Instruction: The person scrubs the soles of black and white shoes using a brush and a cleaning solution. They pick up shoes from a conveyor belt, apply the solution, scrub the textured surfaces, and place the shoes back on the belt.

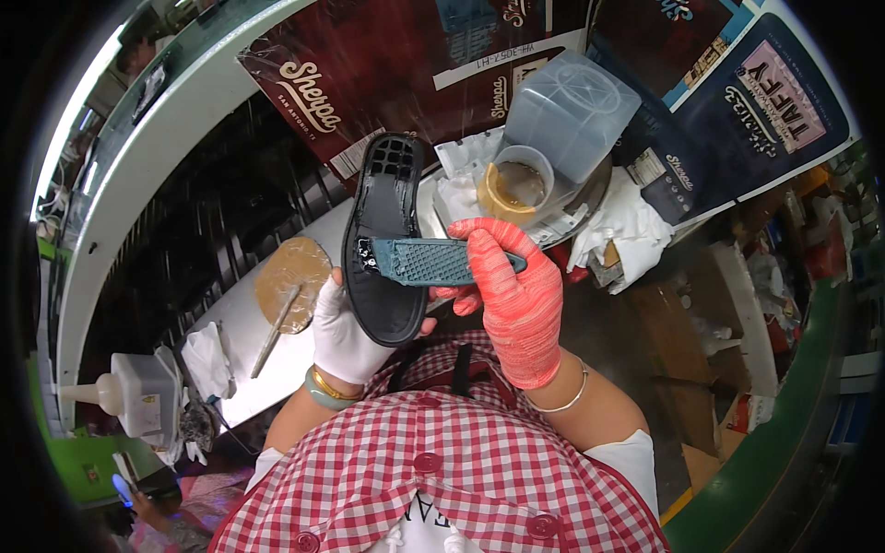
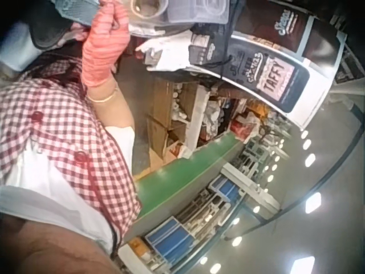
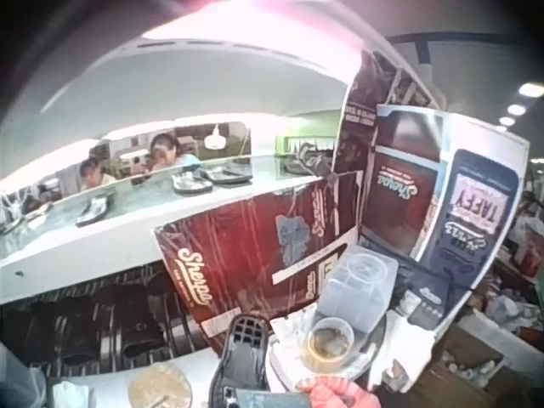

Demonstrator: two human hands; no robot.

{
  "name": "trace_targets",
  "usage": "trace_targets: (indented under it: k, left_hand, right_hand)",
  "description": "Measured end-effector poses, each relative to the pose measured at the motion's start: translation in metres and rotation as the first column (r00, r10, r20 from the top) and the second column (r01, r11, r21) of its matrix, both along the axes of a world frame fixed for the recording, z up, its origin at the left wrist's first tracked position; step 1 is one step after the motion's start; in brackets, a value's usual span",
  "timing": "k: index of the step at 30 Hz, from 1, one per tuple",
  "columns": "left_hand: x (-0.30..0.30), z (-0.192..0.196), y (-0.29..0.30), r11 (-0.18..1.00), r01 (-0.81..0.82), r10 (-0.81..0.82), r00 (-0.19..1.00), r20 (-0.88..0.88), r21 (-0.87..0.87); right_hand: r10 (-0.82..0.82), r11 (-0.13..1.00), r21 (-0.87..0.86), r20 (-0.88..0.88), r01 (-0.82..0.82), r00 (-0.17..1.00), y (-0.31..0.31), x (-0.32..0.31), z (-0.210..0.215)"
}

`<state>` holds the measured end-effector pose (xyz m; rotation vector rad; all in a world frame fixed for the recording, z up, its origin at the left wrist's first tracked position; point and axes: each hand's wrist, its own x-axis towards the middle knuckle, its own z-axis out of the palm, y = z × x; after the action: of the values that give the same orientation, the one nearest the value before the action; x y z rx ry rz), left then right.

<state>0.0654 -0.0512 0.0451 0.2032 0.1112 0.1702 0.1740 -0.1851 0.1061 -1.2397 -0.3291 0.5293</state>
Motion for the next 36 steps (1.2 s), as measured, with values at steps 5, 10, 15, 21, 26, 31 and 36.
trace_targets:
  k: [5, 10, 15, 21, 26, 31, 36]
  left_hand:
    - [-0.002, 0.003, -0.009, 0.998, -0.013, 0.013, 1.0, 0.002, 0.056]
    - [-0.003, -0.006, -0.007, 0.984, 0.083, -0.096, 0.993, 0.074, 0.157]
    - [-0.005, -0.002, -0.008, 0.962, 0.136, -0.151, 0.988, 0.044, 0.237]
    - [-0.012, -0.003, -0.007, 0.937, 0.168, -0.161, 0.986, -0.047, 0.306]
    - [-0.013, -0.001, -0.007, 0.916, 0.217, -0.203, 0.976, -0.076, 0.339]
    - [-0.018, -0.007, -0.005, 0.918, 0.225, -0.229, 0.973, -0.027, 0.327]
    - [-0.014, -0.011, -0.004, 0.933, 0.157, -0.157, 0.987, -0.027, 0.325]
  right_hand:
    - [0.036, 0.999, -0.02, -0.023, -0.036, 0.999, 0.001, -0.005, -0.001]
    - [0.006, 1.0, -0.002, 0.037, -0.006, 0.999, -0.001, -0.007, -0.01]
    - [-0.053, 0.998, 0.036, 0.093, 0.05, 0.994, 0.003, 0.004, -0.005]
    - [-0.093, 0.994, 0.077, 0.13, 0.083, 0.987, 0.006, 0.017, 0.005]
    - [-0.11, 0.992, 0.075, 0.103, 0.102, 0.989, 0.008, 0.03, 0.015]
    - [0.001, 1.0, -0.009, 0.109, 0.0, 0.994, 0.002, 0.029, 0.021]
    - [0.078, 0.993, -0.099, 0.052, -0.072, 0.996, -0.009, 0.006, 0.01]
